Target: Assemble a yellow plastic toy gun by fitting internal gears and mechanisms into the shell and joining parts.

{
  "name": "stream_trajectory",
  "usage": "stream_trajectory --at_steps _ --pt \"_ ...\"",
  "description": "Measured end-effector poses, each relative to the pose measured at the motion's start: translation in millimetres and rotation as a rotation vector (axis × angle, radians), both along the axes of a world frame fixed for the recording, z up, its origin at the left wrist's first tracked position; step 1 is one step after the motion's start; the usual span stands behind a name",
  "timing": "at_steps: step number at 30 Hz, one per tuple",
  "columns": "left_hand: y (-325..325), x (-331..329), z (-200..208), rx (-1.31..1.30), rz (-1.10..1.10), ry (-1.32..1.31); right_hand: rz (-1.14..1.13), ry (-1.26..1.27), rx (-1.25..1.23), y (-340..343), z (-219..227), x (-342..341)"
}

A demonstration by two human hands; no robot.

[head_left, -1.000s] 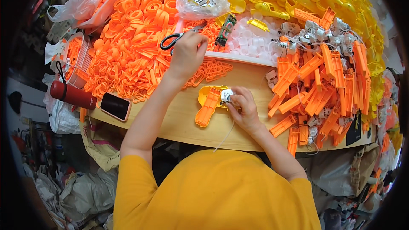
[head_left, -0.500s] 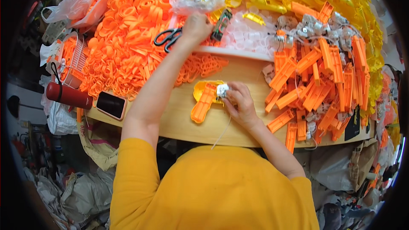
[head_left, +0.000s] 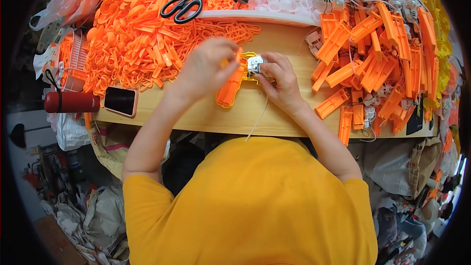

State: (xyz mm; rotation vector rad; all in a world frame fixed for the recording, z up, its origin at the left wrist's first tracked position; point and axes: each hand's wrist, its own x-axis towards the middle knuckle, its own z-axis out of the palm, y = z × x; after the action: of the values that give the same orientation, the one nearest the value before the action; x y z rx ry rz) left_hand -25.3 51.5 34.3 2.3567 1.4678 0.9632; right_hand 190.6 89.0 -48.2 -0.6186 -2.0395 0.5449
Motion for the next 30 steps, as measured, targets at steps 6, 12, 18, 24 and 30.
stream_trajectory --at_steps 6,12,18,24,30 --pt "-40.2 31.0 -20.8 -0.073 0.019 0.104 -0.004 -0.002 0.002 -2.6 1.2 -0.3" --pt "-53.6 44.1 -51.4 0.163 0.161 0.059 0.001 0.011 0.008 -2.1 1.1 0.0" --pt "-52.1 56.8 -61.3 0.241 0.256 0.174 -0.001 -0.011 0.020 0.8 0.6 0.7" --pt "-48.4 48.3 -64.1 0.321 0.160 0.297 0.017 -0.006 0.050 3.2 6.2 -0.2" --pt "-24.2 35.6 -24.6 0.111 -0.003 0.179 0.014 -0.006 0.066 0.0 -0.4 0.9"
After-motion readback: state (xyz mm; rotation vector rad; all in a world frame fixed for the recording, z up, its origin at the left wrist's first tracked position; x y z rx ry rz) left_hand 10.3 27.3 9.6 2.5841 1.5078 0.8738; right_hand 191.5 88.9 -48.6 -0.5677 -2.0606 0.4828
